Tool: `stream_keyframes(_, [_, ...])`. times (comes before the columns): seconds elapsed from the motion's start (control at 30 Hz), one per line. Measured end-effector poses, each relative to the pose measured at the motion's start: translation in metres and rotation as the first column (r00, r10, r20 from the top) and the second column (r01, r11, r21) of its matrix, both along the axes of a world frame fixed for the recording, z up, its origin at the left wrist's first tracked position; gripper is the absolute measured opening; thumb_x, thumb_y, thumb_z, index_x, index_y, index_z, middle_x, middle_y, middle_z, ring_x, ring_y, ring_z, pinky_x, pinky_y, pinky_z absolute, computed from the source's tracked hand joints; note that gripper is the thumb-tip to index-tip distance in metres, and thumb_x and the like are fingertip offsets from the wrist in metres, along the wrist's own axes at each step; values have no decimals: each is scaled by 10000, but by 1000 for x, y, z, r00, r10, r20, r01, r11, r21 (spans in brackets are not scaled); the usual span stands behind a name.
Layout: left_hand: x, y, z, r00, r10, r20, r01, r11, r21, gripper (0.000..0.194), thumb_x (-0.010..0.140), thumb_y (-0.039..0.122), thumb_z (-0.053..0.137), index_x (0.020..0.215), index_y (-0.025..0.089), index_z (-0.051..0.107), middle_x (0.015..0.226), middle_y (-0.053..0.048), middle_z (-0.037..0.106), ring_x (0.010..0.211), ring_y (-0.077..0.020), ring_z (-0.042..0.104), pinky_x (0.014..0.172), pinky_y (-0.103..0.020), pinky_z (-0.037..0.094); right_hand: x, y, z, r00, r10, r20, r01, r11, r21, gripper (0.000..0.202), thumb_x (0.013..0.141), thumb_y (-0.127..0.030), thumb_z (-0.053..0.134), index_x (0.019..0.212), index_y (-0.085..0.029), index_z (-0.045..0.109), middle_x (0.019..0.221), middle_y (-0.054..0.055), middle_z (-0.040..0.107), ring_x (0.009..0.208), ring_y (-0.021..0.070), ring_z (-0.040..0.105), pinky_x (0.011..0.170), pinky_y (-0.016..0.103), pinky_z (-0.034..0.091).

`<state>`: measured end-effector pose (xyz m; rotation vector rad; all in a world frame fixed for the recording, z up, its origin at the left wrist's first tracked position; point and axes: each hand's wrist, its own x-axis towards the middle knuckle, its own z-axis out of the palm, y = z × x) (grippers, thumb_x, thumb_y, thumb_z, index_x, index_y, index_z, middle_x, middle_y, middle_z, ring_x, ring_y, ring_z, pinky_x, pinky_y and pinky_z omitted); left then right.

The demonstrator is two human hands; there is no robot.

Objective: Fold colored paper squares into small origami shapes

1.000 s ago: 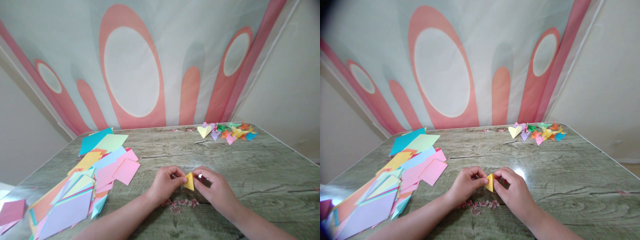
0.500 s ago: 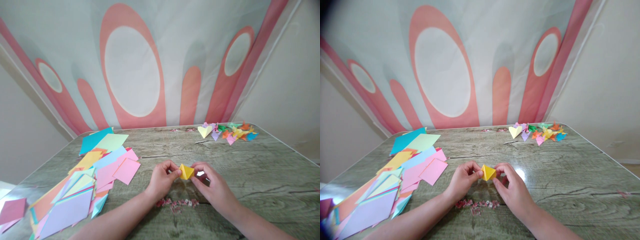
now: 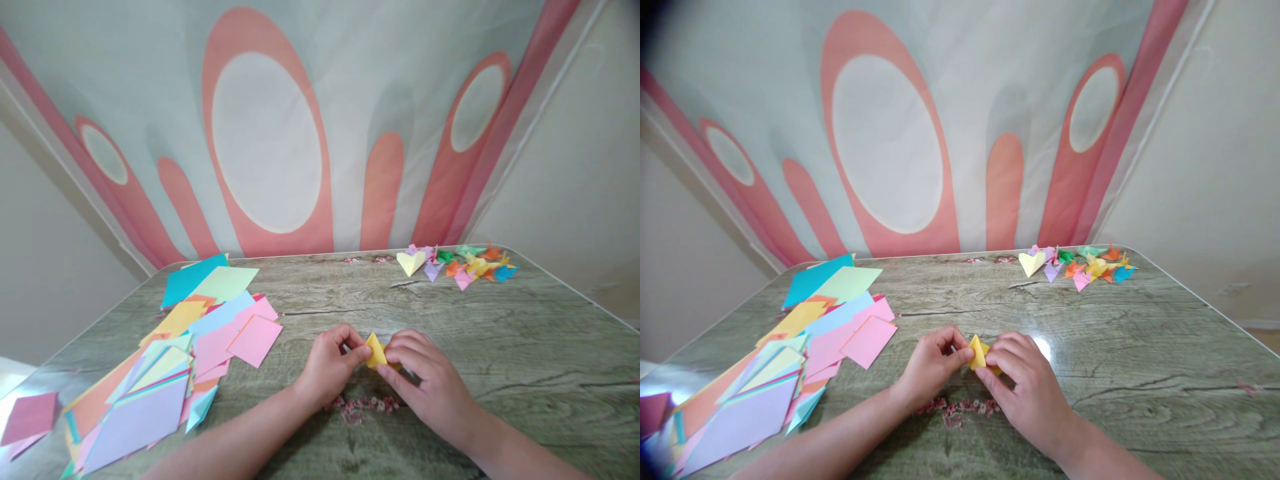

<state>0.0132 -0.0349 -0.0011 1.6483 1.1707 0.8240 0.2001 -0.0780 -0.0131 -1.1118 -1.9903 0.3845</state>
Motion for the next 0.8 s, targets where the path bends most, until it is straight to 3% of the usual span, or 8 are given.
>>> stream_keyframes(0.17, [-1,2,-8,993,-63,102,67,997,-42,162,803,297,638,776,145,585,734,0,589,674,-117,504,628,-225,380,-1,-1,2,998,-21,-63,6,973,-231,277,952,-335,466,766,-206,627,730,21,604,749,181,561,707,325,437])
stream_keyframes(0.4, [3,1,-6,964,-67,258,115,977,-178,247,774,354,682,779,140,559,696,14,562,612,-96,485,573,-209,386,3,3,-2,956,-74,-282,-93,839,-536,268,920,-435,491,984,-219,638,895,21,693,836,187,630,733,290,479])
stream_keyframes(0.57, [3,1,-5,942,-74,329,155,961,-228,290,759,380,704,779,137,546,692,12,572,598,-93,518,544,-201,397,4,5,-9,912,-114,-394,-148,805,-575,278,920,-453,484,1046,-210,537,871,30,695,783,181,635,697,292,490])
stream_keyframes(0.8, [3,1,-7,921,-72,382,187,943,-274,331,720,395,739,799,137,546,739,-8,584,646,-114,547,528,-204,423,4,6,-10,924,-127,-361,-80,859,-506,205,928,-415,475,967,-217,515,776,-2,636,714,156,597,644,264,469])
